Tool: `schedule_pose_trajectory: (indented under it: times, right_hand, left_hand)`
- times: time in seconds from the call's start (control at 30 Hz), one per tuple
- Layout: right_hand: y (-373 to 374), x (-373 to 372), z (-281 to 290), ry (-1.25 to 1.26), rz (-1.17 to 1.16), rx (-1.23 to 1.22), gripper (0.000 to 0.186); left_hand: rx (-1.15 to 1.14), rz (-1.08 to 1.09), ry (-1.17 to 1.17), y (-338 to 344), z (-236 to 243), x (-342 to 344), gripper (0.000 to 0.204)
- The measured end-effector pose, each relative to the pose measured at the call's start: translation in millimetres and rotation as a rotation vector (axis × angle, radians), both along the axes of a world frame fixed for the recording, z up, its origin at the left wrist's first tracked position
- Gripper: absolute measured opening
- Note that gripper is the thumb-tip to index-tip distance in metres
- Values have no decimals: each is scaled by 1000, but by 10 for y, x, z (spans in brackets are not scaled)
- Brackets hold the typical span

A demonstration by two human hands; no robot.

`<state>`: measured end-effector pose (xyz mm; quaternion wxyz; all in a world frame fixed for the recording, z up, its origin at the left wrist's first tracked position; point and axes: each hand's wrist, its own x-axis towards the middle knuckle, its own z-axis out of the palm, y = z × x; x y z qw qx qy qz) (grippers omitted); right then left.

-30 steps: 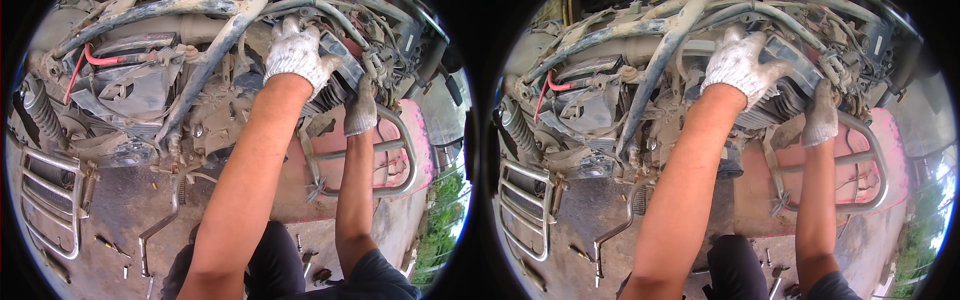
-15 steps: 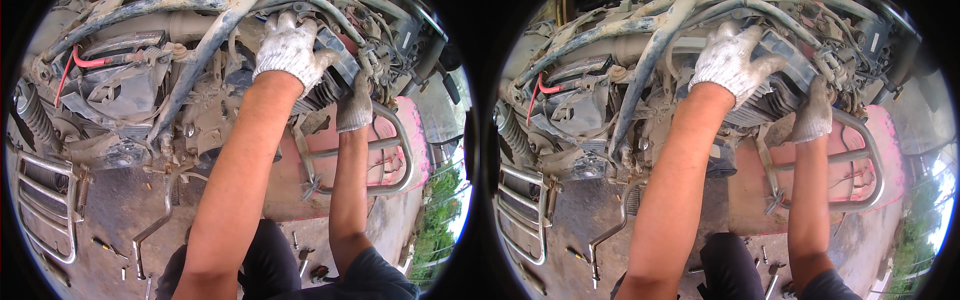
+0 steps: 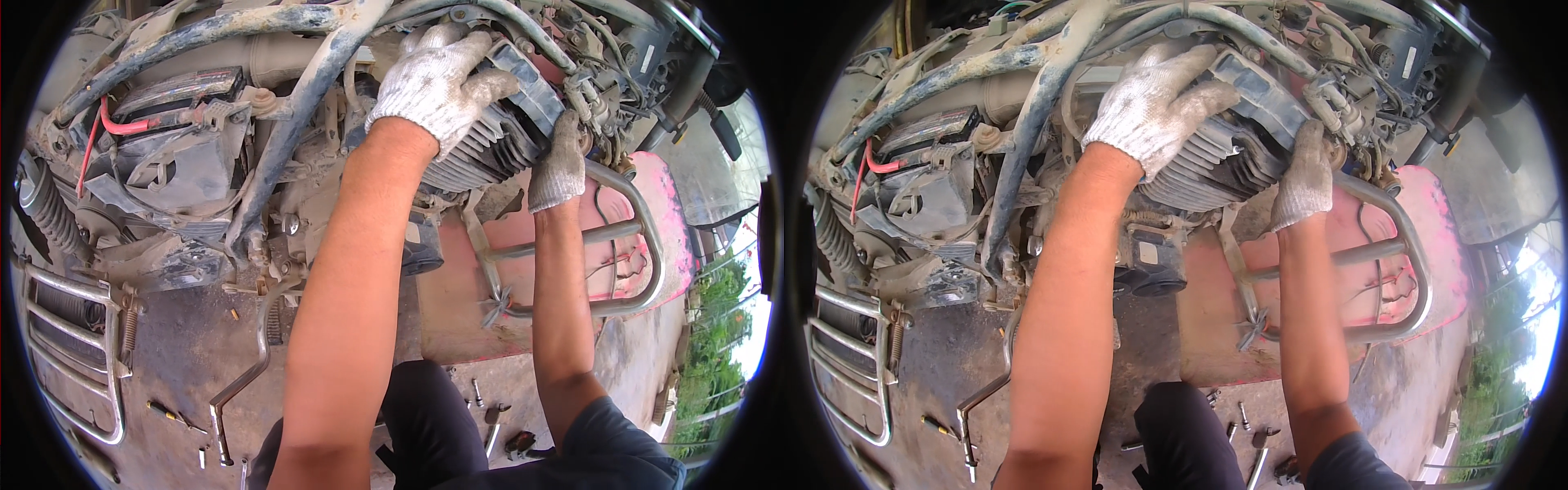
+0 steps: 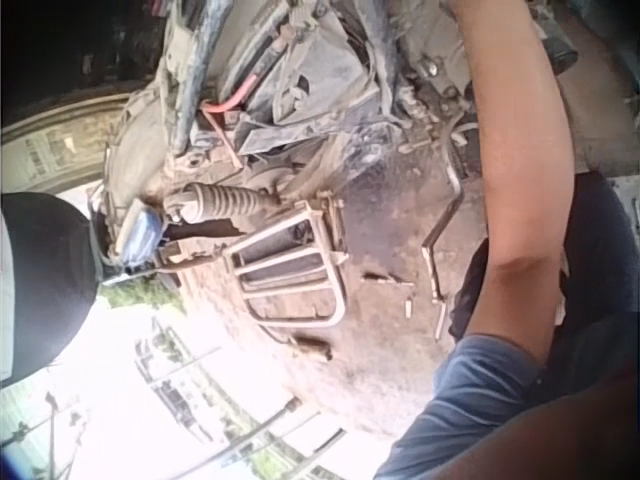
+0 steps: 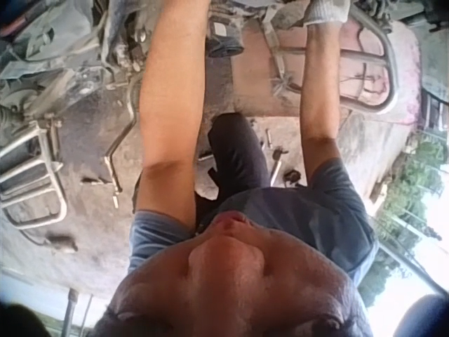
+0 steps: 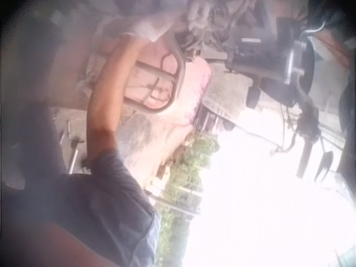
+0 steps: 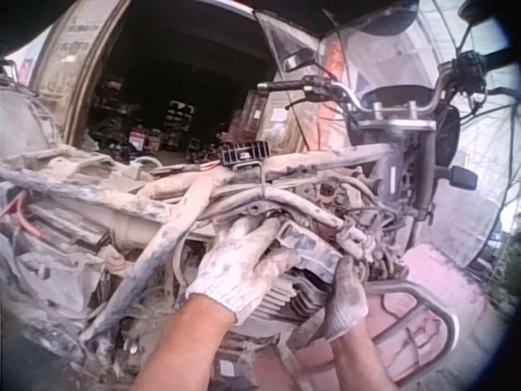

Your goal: The person works on the engine of a motorcycle using a socket wrench and a screwdriver, removing components such as a plastic cover and handling fasteners.

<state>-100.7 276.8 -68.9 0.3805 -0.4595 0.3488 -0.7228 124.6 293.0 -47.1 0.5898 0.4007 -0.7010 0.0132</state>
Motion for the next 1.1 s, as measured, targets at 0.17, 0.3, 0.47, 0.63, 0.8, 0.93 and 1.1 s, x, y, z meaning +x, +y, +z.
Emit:
schedule_pose_trajectory:
  times: [0.17, 0.3, 0.47, 0.63, 0.8, 0.93, 1.1]
  right_hand:
    - [-25, -14, 34, 53, -98, -11, 39]
    - [53, 147, 30, -40, -118, 28, 43]
    - [59, 73, -30, -75, 8, -72, 43]
    - [151, 115, -45, -39, -16, -49, 44]
    - [64, -216, -109, 211, -42, -31, 54]
    - [54, -440, -166, 819, -202, -155, 53]
    - [19, -307, -245, 600, -290, -85, 54]
  left_hand:
    - [81, -197, -65, -57, 22, 182, 52]
    - [45, -189, -60, -127, -62, 247, 50]
    - [-21, -51, 128, -194, -69, 147, 47]
    - [284, -125, 37, -208, 74, 186, 68]
    - [381, -145, 179, -79, 33, 230, 71]
    - [330, -201, 213, -149, -79, 252, 76]
    - [366, -435, 327, -141, -64, 332, 80]
